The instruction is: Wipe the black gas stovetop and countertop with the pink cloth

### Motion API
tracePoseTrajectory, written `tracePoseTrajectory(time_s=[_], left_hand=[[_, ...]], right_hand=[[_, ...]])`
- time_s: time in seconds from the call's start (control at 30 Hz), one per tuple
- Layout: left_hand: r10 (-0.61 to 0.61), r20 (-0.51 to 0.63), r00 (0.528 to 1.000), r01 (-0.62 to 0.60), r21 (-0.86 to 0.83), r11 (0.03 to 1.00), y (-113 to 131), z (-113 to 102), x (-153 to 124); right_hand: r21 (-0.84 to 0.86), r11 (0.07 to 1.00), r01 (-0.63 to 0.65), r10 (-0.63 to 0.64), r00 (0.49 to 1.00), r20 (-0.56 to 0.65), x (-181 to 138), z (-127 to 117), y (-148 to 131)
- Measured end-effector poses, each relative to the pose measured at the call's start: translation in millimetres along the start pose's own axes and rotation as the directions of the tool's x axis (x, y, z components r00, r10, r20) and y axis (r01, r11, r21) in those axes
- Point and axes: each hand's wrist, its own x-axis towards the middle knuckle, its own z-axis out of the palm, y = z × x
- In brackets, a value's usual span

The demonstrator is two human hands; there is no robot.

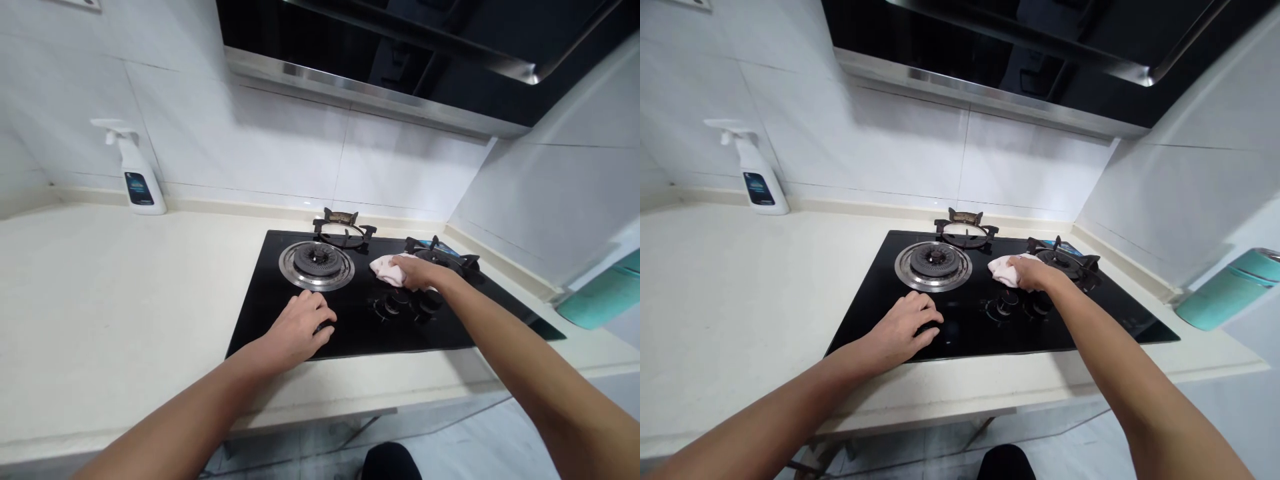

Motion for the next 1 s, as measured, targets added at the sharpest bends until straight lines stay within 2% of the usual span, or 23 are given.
tracePoseTrajectory(time_s=[0.1,0.27,0.37,0.47,0.6,0.73,0.87,1.0], left_hand=[[-0.009,0.003,1.000,0.009,0.013,1.000,2,0,1],[-0.018,-0.013,1.000,0.018,-0.021,1.000,2,-2,0],[-0.079,-0.122,0.989,0.059,-0.155,0.986,0,-2,1],[-0.138,-0.263,0.955,0.078,-0.227,0.971,-2,-3,3],[-0.128,-0.324,0.937,0.060,-0.211,0.976,-7,-3,5],[-0.116,-0.306,0.945,0.042,-0.240,0.970,-13,-3,3],[-0.153,-0.260,0.953,0.083,-0.260,0.962,-14,-5,1],[-0.178,-0.210,0.961,0.119,-0.268,0.956,-10,-9,-2]], right_hand=[[0.015,1.000,0.025,-0.024,0.999,-0.027,6,-4,-14],[0.058,0.967,0.246,-0.247,0.969,0.007,1,-11,-61],[0.065,0.945,0.321,-0.324,0.946,0.032,-8,-13,-84],[0.050,0.936,0.348,-0.349,0.937,0.016,-22,-9,-102],[0.003,0.930,0.368,-0.367,0.926,-0.092,-51,11,-131],[0.013,0.909,0.417,-0.394,0.868,-0.304,-84,38,-158],[0.138,0.905,0.403,-0.320,0.858,-0.402,-117,56,-159],[0.199,0.913,0.356,-0.247,0.871,-0.425,-150,69,-126]])
